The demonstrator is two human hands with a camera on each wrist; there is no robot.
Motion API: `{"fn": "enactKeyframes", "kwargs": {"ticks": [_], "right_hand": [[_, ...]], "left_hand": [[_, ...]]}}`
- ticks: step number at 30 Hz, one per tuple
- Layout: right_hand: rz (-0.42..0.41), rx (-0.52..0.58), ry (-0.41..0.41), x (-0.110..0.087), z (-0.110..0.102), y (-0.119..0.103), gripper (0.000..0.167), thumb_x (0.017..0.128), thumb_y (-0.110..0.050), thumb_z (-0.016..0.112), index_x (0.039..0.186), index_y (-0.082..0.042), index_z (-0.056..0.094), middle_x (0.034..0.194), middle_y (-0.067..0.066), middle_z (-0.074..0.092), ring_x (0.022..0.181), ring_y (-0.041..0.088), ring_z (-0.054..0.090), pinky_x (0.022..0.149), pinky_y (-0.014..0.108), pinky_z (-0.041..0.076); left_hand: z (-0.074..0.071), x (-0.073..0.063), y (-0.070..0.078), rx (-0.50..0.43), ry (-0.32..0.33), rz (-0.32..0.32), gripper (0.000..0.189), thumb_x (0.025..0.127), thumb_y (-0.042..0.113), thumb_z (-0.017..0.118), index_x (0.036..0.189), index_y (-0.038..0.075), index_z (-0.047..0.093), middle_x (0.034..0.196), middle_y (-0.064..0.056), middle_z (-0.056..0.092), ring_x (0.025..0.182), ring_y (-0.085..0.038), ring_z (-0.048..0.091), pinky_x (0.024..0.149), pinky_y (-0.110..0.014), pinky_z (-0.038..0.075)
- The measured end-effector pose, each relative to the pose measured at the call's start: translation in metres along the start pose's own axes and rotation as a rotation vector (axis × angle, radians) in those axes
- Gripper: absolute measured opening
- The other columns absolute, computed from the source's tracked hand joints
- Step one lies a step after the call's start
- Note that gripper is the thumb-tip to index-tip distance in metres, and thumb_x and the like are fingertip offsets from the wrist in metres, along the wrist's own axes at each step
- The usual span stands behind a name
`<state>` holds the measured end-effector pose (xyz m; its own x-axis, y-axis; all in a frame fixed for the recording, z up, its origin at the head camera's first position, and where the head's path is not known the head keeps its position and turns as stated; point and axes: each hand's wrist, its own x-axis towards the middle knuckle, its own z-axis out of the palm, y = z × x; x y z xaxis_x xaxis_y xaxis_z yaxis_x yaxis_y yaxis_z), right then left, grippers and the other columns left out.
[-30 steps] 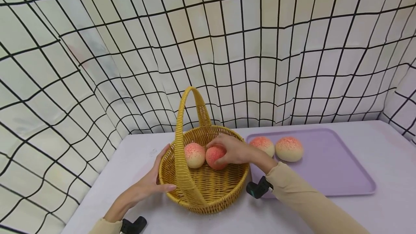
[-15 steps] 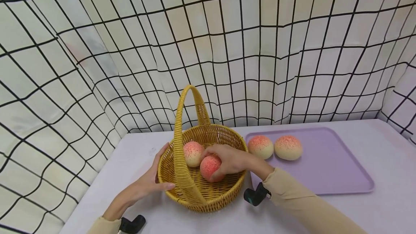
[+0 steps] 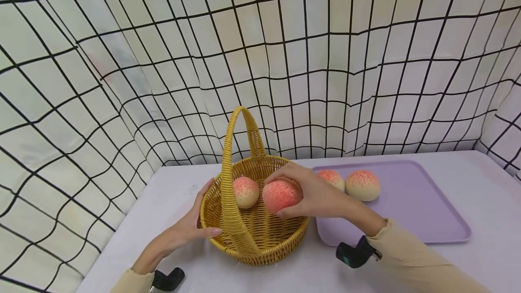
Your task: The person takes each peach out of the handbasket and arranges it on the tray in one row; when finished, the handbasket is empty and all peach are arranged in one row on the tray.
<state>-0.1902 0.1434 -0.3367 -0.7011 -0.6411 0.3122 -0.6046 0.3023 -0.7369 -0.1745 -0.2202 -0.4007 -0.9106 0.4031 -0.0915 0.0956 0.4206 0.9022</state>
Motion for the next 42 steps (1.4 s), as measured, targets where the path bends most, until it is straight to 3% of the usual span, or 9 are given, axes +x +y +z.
{"fn": "enactKeyframes", "kwargs": {"ticks": [5,12,18,25,33,42], "right_hand": [[-0.013,-0.012,0.120,-0.034,-0.036,-0.005,0.063,0.078,-0.010,0.093,0.133,-0.023,0.064,0.135,-0.003,0.060,0.121,0.016,0.060,0.089,0.037,0.061],[0.005,-0.168,0.259,-0.088,-0.075,0.006,0.073,0.073,0.001,0.094,0.137,-0.013,0.062,0.134,-0.004,0.062,0.121,0.007,0.057,0.090,0.019,0.055],[0.084,-0.218,0.356,-0.130,-0.092,0.031,0.077,0.069,0.011,0.092,0.138,-0.006,0.060,0.134,-0.002,0.062,0.120,0.003,0.056,0.085,0.012,0.053],[0.223,-0.215,0.462,-0.173,-0.104,0.072,0.076,0.073,0.010,0.090,0.139,-0.015,0.060,0.138,-0.013,0.060,0.117,-0.010,0.052,0.082,0.005,0.049],[0.294,-0.260,0.477,-0.186,-0.120,0.102,0.074,0.078,0.002,0.090,0.140,-0.024,0.061,0.135,-0.031,0.053,0.110,-0.017,0.049,0.077,0.004,0.048],[0.391,-0.313,0.415,-0.180,-0.121,0.121,0.068,0.083,-0.015,0.090,0.142,-0.016,0.058,0.132,-0.040,0.042,0.104,-0.018,0.046,0.077,0.004,0.041]], "left_hand": [[0.001,0.000,0.002,0.001,-0.004,0.002,0.128,0.083,0.035,0.086,0.168,0.030,-0.010,0.175,-0.014,-0.007,0.157,-0.046,0.010,0.121,-0.070,0.011],[0.000,-0.001,0.001,-0.007,-0.003,-0.002,0.128,0.084,0.035,0.086,0.168,0.030,-0.010,0.175,-0.014,-0.007,0.157,-0.045,0.011,0.121,-0.070,0.011],[-0.001,-0.001,0.000,-0.013,-0.004,-0.006,0.128,0.083,0.034,0.086,0.168,0.030,-0.010,0.175,-0.015,-0.008,0.158,-0.045,0.009,0.122,-0.069,0.011],[-0.001,0.000,0.001,-0.010,-0.007,-0.001,0.128,0.084,0.034,0.086,0.168,0.031,-0.011,0.175,-0.013,-0.008,0.158,-0.045,0.008,0.122,-0.070,0.010],[-0.001,0.000,0.002,-0.016,-0.003,-0.001,0.128,0.084,0.033,0.086,0.167,0.030,-0.011,0.174,-0.014,-0.009,0.157,-0.046,0.011,0.122,-0.068,0.012],[0.000,-0.001,0.004,-0.003,-0.004,-0.010,0.129,0.083,0.034,0.086,0.168,0.029,-0.011,0.174,-0.016,-0.007,0.157,-0.047,0.012,0.122,-0.070,0.011]]}}
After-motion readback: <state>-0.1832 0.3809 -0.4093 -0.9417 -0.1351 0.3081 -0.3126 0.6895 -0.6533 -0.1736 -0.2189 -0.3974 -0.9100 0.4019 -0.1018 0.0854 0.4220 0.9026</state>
